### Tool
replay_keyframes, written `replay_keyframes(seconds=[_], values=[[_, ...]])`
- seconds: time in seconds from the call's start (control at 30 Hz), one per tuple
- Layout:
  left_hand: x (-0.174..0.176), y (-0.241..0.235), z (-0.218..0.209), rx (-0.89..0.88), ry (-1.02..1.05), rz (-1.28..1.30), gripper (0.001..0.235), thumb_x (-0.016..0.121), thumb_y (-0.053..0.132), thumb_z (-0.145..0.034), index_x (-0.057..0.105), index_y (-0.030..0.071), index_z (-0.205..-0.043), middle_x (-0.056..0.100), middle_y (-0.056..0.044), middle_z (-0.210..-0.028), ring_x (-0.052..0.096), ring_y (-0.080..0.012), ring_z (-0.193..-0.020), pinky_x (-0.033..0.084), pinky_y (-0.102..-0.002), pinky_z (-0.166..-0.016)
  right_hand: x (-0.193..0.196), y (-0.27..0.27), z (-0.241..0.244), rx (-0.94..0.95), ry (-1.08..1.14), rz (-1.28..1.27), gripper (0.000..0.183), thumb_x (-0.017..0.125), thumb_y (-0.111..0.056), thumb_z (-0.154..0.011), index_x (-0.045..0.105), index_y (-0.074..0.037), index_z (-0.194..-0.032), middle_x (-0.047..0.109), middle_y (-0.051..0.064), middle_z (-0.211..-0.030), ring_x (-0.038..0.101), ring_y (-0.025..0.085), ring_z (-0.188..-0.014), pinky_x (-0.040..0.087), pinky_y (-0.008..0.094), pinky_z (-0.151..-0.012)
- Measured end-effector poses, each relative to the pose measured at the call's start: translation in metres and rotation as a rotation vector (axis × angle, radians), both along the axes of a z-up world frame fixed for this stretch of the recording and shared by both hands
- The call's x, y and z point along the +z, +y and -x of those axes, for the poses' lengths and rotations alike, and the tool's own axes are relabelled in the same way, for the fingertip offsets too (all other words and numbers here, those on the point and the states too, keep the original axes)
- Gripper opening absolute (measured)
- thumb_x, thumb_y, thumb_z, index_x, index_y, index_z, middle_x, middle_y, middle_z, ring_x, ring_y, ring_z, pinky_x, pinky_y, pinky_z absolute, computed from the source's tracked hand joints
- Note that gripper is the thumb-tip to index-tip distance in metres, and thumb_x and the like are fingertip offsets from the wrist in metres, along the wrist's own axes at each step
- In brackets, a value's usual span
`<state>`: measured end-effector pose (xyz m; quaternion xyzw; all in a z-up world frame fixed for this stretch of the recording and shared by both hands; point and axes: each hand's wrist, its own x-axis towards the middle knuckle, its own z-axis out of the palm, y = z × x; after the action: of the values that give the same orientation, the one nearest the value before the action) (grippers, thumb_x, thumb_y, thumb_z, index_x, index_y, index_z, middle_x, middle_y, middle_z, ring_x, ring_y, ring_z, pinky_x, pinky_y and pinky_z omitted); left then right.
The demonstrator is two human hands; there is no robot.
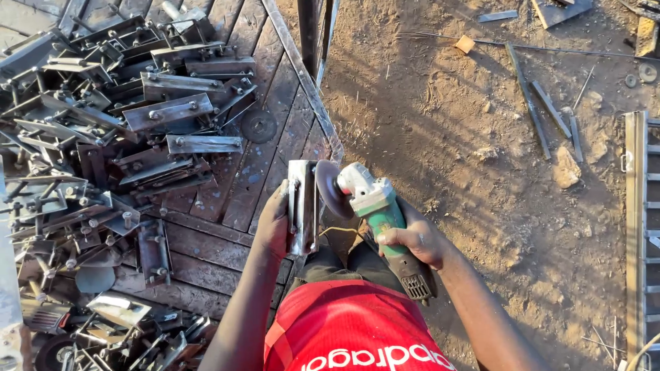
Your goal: Grinding small metal brackets or pieces using a handheld angle grinder on a metal workbench.
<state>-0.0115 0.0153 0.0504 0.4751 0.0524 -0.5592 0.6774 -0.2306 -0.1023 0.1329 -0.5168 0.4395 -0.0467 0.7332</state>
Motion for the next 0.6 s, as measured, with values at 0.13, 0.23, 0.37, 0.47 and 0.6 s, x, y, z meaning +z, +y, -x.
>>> replay_keyframes(seconds=[0.13,0.23,0.37,0.47,0.6], values=[[0.044,0.002,0.0,-0.009,0.082,-0.033,0.026,0.065,0.036,-0.101,0.068,0.011,-0.096,0.067,-0.01,-0.066,0.069,-0.0162,-0.055,0.057,-0.025,-0.052,-0.054,-0.014,0.015,-0.048,0.022,0.092,0.065,0.082,-0.011,-0.069,0.057,0.002,-0.127,0.071,0.025,-0.079,0.075,0.032,-0.059,0.063,0.043,-0.056],[0.064,0.003,-0.004,-0.018,0.131,-0.076,0.022,0.07,0.032,-0.097,0.067,0.012,-0.089,0.067,-0.01,-0.063,0.069,-0.0174,-0.052,0.056,-0.027,-0.048,-0.027,-0.015,0.002,-0.024,0.251,0.205,0.085,0.089,-0.026,-0.061,0.055,-0.002,-0.135,0.07,0.026,-0.104,0.071,0.045,-0.102,0.055,0.055,-0.087],[0.067,0.01,-0.006,-0.037,0.213,-0.157,0.023,0.07,0.029,-0.096,0.065,0.008,-0.087,0.066,-0.016,-0.062,0.068,-0.0227,-0.048,0.056,-0.033,-0.044,-0.006,-0.013,0.004,0.057,0.404,0.35,0.08,0.09,-0.029,-0.062,0.056,-0.008,-0.132,0.068,0.024,-0.118,0.063,0.045,-0.118,0.049,0.057,-0.099],[0.069,0.007,-0.007,-0.115,0.223,-0.192,0.025,0.07,0.03,-0.095,0.064,0.008,-0.087,0.065,-0.017,-0.061,0.068,-0.024,-0.048,0.057,-0.035,-0.043,0.006,-0.01,0.004,0.102,0.48,0.396,0.08,0.089,-0.031,-0.064,0.054,-0.01,-0.133,0.067,0.025,-0.122,0.061,0.048,-0.122,0.048,0.06,-0.102],[0.061,0.01,-0.008,-0.237,0.237,-0.23,0.03,0.072,0.033,-0.094,0.062,0.006,-0.085,0.065,-0.02,-0.06,0.068,-0.0266,-0.048,0.058,-0.041,-0.042,0.01,-0.011,0.001,0.154,0.56,0.393,0.085,0.087,-0.034,-0.065,0.05,-0.014,-0.139,0.064,0.025,-0.128,0.057,0.05,-0.127,0.048,0.062,-0.104]])
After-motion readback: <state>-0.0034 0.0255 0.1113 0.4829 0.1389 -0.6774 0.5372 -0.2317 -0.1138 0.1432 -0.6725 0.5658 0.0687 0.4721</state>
